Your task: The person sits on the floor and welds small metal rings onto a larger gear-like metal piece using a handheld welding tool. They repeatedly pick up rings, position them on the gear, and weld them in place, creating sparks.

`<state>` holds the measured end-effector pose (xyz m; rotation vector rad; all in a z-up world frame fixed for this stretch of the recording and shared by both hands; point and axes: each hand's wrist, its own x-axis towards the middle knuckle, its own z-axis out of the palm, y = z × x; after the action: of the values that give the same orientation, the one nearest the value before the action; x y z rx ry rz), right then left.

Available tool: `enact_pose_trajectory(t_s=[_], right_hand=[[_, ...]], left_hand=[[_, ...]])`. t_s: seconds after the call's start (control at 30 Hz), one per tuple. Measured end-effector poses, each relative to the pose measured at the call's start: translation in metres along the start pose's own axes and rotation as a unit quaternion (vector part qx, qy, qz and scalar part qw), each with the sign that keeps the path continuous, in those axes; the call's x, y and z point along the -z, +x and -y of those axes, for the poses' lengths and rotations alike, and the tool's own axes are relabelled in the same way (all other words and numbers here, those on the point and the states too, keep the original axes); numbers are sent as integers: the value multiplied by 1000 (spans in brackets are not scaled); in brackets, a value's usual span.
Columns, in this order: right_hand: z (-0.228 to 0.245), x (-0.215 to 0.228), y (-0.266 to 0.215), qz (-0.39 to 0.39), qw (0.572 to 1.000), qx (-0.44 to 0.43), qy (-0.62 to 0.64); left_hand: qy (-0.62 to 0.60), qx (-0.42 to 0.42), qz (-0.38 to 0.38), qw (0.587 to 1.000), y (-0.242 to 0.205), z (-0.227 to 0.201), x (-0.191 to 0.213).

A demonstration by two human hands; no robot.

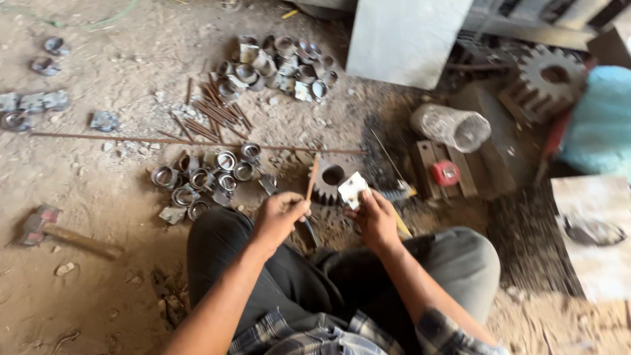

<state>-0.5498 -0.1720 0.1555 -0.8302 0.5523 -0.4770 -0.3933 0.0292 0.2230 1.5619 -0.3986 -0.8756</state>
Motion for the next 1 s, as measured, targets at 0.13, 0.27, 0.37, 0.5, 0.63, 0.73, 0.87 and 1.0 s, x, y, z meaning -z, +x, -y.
enact_pose_trajectory(t_s=[0.13,0.27,0.37,0.5,0.63,0.73,0.87,1.0], right_hand=[[9,10,-10,31,997,-26,64],[13,10,-7,-11,995,-26,97],[11,12,-4,-21,989,-60,136],[9,15,2,-28,979,-101,175],[8,14,3,-31,979,-113,167],[10,11,2,-27,980,-105,165],[13,7,-3,-2,984,-85,156],[18,3,-6,9,986,-73,150]], left_hand=[[130,-88,29,987,-26,-10,-20],[245,-75,19,966,-45,-26,-29],[289,-77,16,954,-56,-29,-35],[306,-115,9,945,-64,-30,-35],[324,-108,11,940,-68,-35,-34],[331,-91,15,939,-69,-39,-36],[333,-89,20,938,-66,-42,-40],[320,-67,24,945,-62,-39,-39]])
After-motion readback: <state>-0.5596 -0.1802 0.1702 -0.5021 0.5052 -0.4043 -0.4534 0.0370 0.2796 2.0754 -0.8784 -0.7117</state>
